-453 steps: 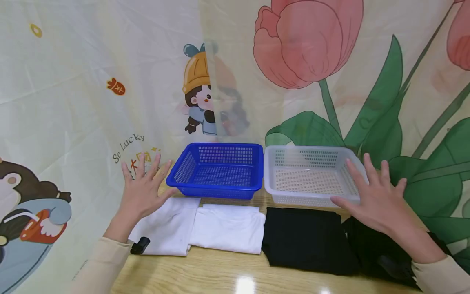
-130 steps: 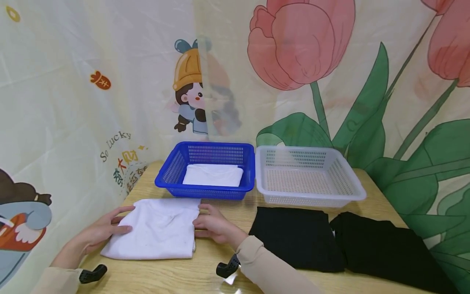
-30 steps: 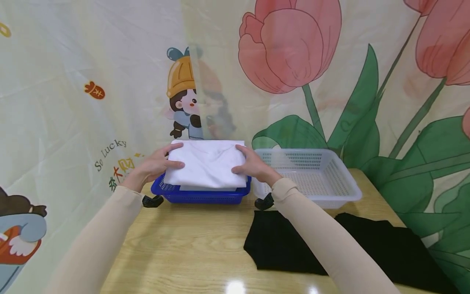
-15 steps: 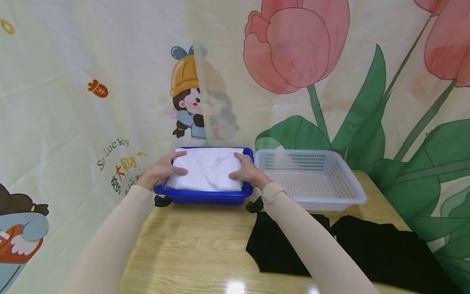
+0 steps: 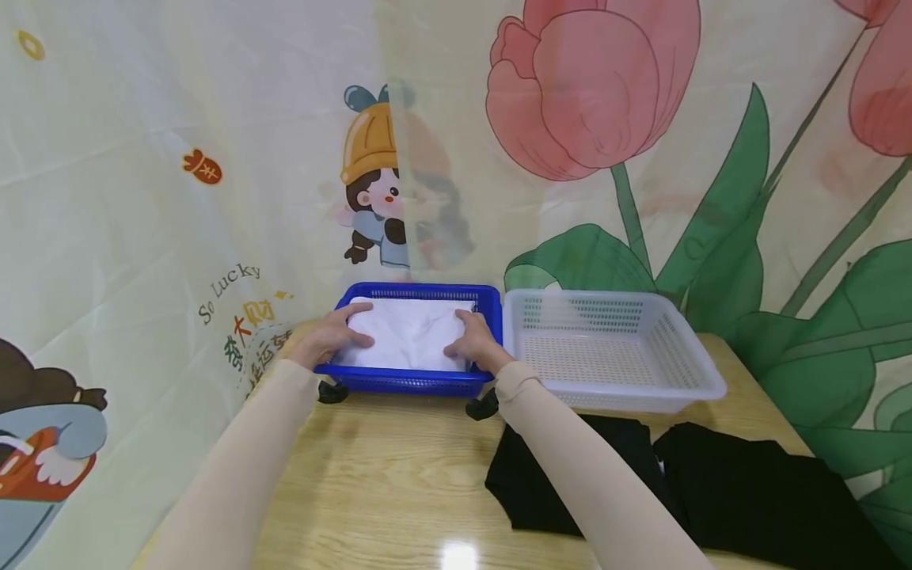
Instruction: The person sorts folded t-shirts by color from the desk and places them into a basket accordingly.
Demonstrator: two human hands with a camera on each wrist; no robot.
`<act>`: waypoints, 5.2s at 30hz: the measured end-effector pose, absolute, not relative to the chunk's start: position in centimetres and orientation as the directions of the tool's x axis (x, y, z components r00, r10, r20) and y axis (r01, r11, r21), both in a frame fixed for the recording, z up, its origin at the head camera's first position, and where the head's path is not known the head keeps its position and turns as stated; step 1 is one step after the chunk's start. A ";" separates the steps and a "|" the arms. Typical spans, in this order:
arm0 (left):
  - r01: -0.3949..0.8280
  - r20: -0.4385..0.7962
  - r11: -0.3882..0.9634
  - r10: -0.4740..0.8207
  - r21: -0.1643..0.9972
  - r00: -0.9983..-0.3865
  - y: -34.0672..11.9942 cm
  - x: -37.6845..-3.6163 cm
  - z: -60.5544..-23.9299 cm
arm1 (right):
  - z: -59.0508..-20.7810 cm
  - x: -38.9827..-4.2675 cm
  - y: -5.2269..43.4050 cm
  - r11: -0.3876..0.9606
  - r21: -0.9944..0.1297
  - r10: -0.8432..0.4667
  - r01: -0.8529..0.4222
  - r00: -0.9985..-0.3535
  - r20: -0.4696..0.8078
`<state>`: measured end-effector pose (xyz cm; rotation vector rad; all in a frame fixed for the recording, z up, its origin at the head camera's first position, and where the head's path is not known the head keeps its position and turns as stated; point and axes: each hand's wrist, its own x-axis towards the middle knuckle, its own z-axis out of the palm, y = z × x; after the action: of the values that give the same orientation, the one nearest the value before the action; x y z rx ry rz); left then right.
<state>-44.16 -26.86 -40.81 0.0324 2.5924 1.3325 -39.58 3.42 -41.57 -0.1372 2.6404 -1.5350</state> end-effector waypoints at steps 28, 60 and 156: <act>0.244 0.104 0.847 0.222 0.472 -0.970 -23.1 -39.4 -35.3 | -34.0 -33.4 11.5 0.516 -0.849 -0.336 -0.113 -0.938 -0.080; 0.426 0.118 0.480 0.548 0.767 -0.828 -13.1 -26.5 -39.9 | -37.4 -18.1 33.1 0.444 -0.896 -0.296 0.002 -0.944 -0.149; 0.245 0.016 0.258 0.657 0.934 -0.754 -1.3 -24.6 -36.4 | -36.4 -16.9 36.0 0.494 -0.860 -0.281 -0.129 -0.960 -0.017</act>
<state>-24.59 -1.33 -36.40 0.8222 2.1593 1.4979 -16.94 36.02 -36.36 -0.3567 2.5786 -1.4644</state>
